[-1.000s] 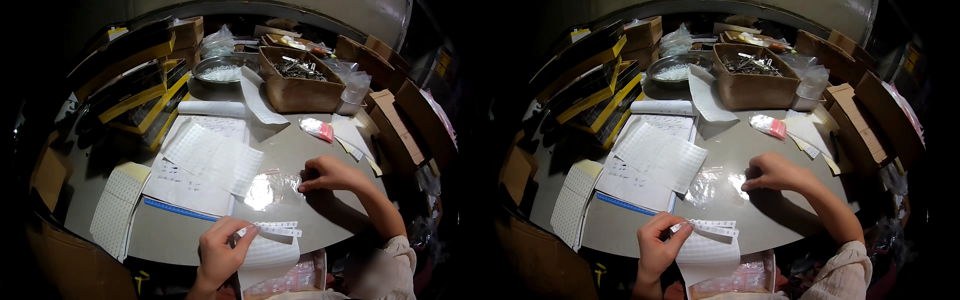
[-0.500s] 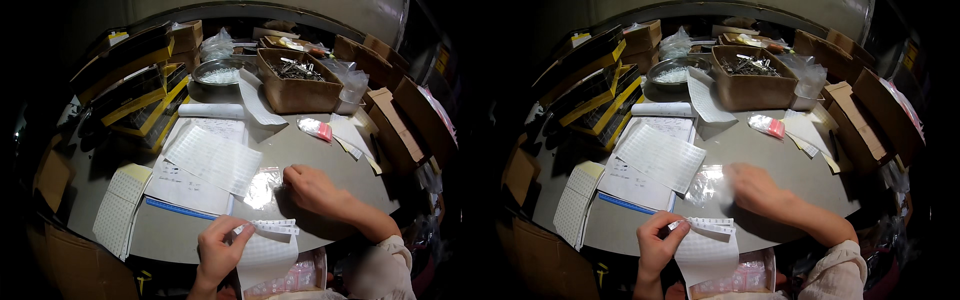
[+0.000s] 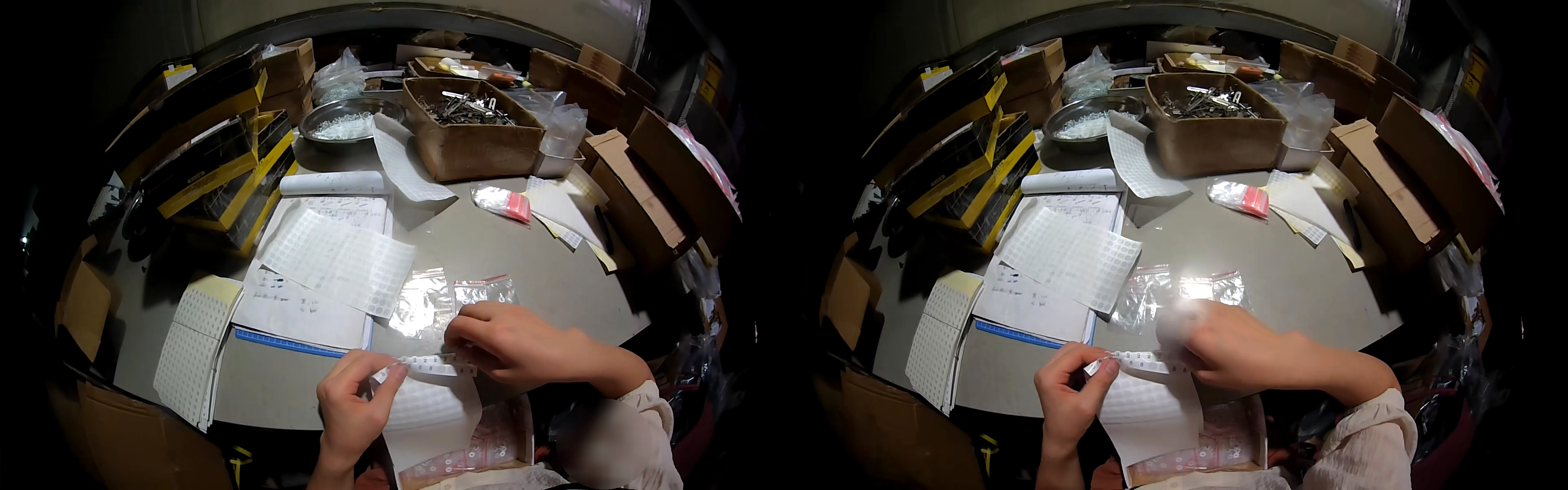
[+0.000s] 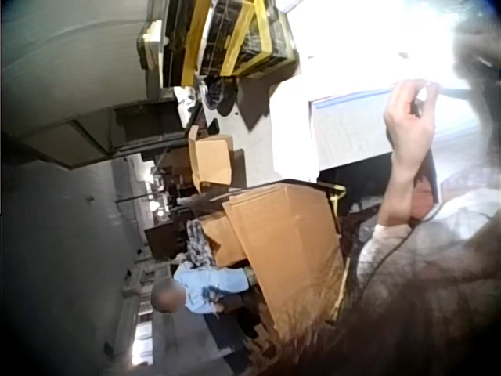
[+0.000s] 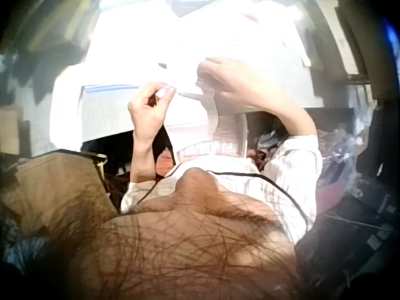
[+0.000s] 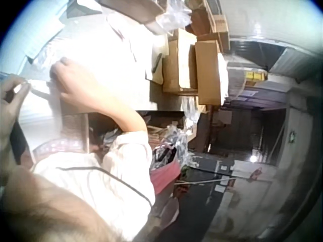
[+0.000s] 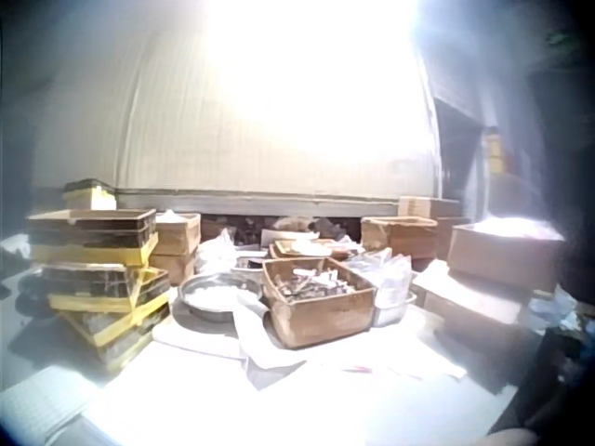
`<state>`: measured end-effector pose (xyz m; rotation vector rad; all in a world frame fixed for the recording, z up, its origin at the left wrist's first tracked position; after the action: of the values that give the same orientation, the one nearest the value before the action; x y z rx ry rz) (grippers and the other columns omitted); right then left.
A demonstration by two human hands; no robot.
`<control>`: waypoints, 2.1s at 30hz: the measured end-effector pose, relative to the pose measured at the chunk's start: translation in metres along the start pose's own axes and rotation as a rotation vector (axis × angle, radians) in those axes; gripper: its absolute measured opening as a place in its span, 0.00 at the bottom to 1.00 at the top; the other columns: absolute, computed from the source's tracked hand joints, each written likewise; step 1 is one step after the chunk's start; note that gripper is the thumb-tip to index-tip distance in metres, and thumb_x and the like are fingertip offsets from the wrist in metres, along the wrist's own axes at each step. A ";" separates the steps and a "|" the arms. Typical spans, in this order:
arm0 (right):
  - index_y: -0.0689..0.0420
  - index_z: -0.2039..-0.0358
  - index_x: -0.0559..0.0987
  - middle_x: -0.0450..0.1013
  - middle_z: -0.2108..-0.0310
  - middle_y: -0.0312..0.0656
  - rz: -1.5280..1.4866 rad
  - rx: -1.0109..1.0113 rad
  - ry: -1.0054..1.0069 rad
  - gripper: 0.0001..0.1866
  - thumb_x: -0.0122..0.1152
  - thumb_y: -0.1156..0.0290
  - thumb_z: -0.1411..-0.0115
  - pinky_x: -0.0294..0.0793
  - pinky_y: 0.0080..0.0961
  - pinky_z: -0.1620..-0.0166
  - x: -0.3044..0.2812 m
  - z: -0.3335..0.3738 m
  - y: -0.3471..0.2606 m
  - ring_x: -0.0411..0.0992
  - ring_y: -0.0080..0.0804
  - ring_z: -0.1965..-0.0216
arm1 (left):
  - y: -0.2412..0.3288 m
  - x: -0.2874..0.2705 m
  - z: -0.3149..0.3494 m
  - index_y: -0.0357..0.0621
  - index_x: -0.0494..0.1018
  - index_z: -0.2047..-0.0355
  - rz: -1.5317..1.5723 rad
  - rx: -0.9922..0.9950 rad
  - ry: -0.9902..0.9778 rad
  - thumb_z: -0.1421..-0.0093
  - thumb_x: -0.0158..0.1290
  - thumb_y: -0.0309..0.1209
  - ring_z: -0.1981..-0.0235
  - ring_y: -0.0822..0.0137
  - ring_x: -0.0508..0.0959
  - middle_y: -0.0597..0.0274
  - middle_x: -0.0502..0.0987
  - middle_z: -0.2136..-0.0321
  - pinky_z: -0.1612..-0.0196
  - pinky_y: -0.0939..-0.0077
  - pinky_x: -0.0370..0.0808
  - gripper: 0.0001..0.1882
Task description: The person repeatedly picks small white items from a sheet and places them into small clear plastic bags on a cluttered table. The person handles the items one by one, peeling them from the backing sheet and dropping them into the bags.
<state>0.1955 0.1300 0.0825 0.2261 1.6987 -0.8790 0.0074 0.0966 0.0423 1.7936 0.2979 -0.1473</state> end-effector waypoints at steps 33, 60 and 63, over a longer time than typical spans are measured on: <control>0.62 0.60 0.80 0.78 0.69 0.50 0.079 0.383 0.077 0.12 0.66 0.67 0.39 0.77 0.42 0.60 -0.031 0.040 0.125 0.78 0.49 0.66 | -0.017 0.002 0.001 0.35 0.83 0.67 0.096 -0.066 0.029 0.41 0.66 0.24 0.77 0.79 0.68 0.67 0.79 0.75 0.75 0.81 0.61 0.05; 0.61 0.56 0.79 0.77 0.63 0.45 -0.103 -0.060 0.328 0.13 0.70 0.81 0.41 0.79 0.33 0.66 -0.002 0.034 -0.008 0.80 0.43 0.67 | -0.020 0.002 0.002 0.35 0.84 0.68 0.137 -0.078 0.003 0.41 0.66 0.25 0.77 0.79 0.69 0.66 0.79 0.75 0.75 0.81 0.62 0.05; 0.57 0.52 0.77 0.76 0.61 0.45 -0.054 -0.104 0.341 0.16 0.70 0.77 0.40 0.80 0.35 0.67 0.003 0.037 -0.008 0.80 0.44 0.67 | -0.021 0.002 0.001 0.36 0.84 0.67 0.120 -0.082 -0.006 0.41 0.66 0.25 0.78 0.79 0.69 0.66 0.80 0.75 0.75 0.81 0.62 0.05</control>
<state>0.2177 0.0989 0.0809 0.2723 2.0701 -0.8229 0.0040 0.1000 0.0219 1.7247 0.1888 -0.0548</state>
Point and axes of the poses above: each hand's wrist, its own z-axis away from the middle knuckle, its own x-axis out of the palm, y = z × x, the point moved 9 cm from there along -z, towards the middle knuckle
